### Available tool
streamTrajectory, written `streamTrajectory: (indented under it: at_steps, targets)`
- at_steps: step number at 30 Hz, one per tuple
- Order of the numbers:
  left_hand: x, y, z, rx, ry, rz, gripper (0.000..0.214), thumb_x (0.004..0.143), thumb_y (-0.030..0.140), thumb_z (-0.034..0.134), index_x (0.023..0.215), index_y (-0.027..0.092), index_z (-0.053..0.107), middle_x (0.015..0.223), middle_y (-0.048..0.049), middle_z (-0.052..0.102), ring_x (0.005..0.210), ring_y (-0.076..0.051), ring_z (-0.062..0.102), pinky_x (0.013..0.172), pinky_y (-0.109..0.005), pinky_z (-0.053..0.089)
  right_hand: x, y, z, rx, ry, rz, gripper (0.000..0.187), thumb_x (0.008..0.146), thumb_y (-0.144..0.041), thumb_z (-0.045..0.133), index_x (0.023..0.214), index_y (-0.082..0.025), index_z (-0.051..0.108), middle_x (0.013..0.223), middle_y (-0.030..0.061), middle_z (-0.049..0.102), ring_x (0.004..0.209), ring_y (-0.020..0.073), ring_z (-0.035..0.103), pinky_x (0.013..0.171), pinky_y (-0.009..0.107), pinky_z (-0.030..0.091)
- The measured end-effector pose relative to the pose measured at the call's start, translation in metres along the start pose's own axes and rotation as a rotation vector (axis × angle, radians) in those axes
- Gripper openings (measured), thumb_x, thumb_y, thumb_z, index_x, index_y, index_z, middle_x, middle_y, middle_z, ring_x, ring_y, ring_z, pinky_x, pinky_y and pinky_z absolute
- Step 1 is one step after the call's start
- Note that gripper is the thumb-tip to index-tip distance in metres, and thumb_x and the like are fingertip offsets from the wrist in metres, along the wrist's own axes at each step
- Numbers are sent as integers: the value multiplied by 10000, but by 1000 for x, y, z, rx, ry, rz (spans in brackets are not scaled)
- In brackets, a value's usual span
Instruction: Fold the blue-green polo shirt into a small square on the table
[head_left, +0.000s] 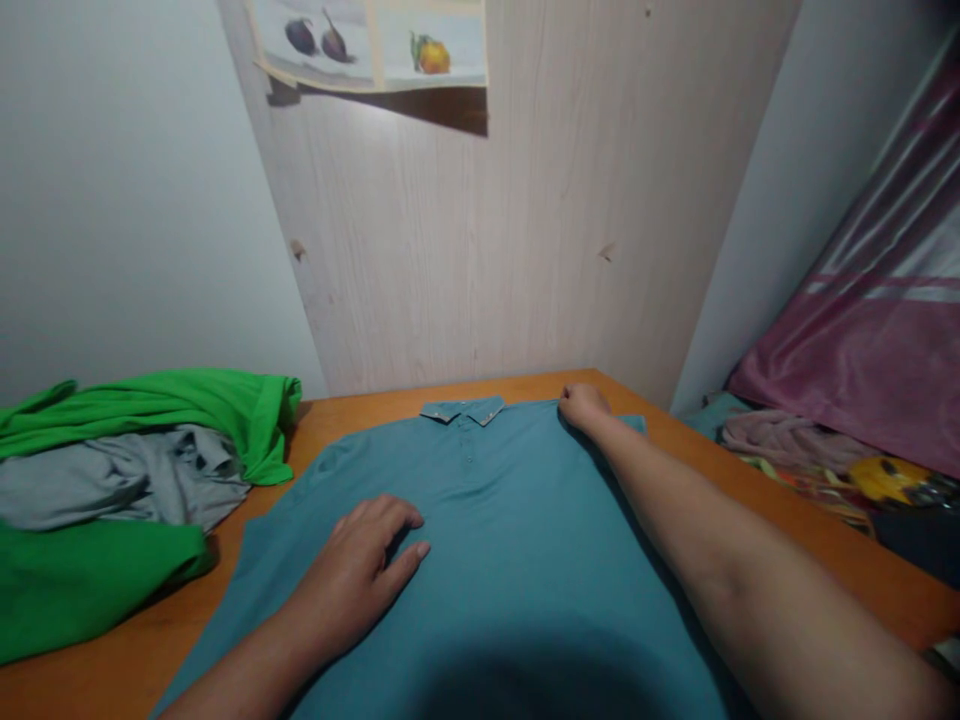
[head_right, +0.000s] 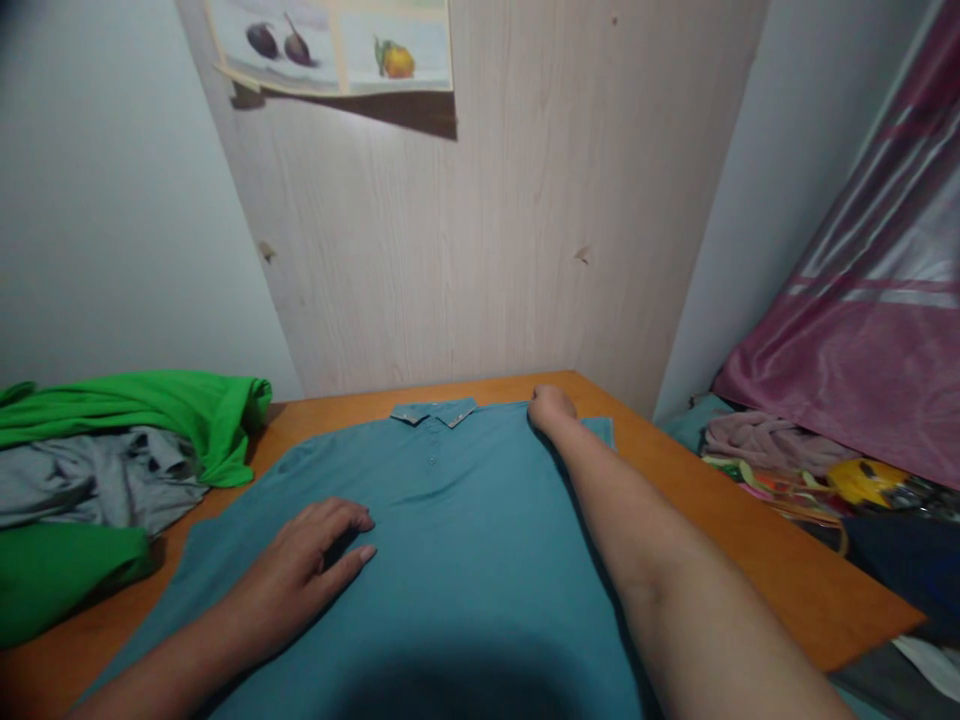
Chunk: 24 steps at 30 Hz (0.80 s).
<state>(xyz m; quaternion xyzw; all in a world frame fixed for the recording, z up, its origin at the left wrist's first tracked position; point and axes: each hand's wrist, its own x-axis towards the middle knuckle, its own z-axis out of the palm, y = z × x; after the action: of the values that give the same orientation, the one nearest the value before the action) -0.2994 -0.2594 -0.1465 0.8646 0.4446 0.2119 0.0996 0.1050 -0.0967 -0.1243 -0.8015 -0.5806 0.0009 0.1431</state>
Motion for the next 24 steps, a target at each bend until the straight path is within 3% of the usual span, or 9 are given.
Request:
streamTrajectory:
  at_steps: [7, 13, 15, 20, 24]
  targets:
    - [0, 4, -3, 1, -6, -2, 256, 964, 468, 535, 1092, 263, 623, 1110, -57, 659, 1041, -255, 589, 906, -426, 460, 2, -15, -1, 0, 34, -15, 367, 904, -147, 459, 1188, -126, 691, 1206, 220, 694, 1117, 321, 646, 870, 361, 486]
    - [0, 5, -3, -3, 2, -10, 267, 954, 479, 540, 1081, 266, 639, 1104, -61, 667, 1036, -260, 594, 903, -427, 470, -13, -63, 16, -2, -95, -255, 378, 984, -308, 431, 1200, -158, 701, 1281, 181, 679, 1196, 298, 617, 984, 360, 451]
    - [-1, 4, -3, -2, 5, -7, 263, 954, 473, 543, 1083, 265, 638, 1110, -64, 667, 1041, -260, 592, 912, -429, 467, -20, -74, 28, -9, -162, -331, 428, 996, -391, 440, 1278, -159, 663, 1375, 172, 627, 1281, 300, 563, 1056, 377, 412]
    - [-2, 4, -3, 4, 1, -6, 248, 955, 454, 545, 1088, 265, 632, 1111, -56, 663, 1046, -253, 592, 916, -418, 461, -24, -79, 44, -23, -216, -404, 591, 1051, -447, 297, 1538, -124, 381, 1633, 174, 306, 1516, 315, 242, 1202, 507, 199]
    - [0, 5, -3, 10, 2, -3, 250, 961, 459, 536, 1087, 262, 625, 1106, -56, 662, 1041, -252, 591, 911, -415, 455, -21, -75, 38, -19, -230, -429, 613, 1044, -494, 327, 1540, -137, 379, 1631, 156, 319, 1518, 292, 244, 1212, 455, 197]
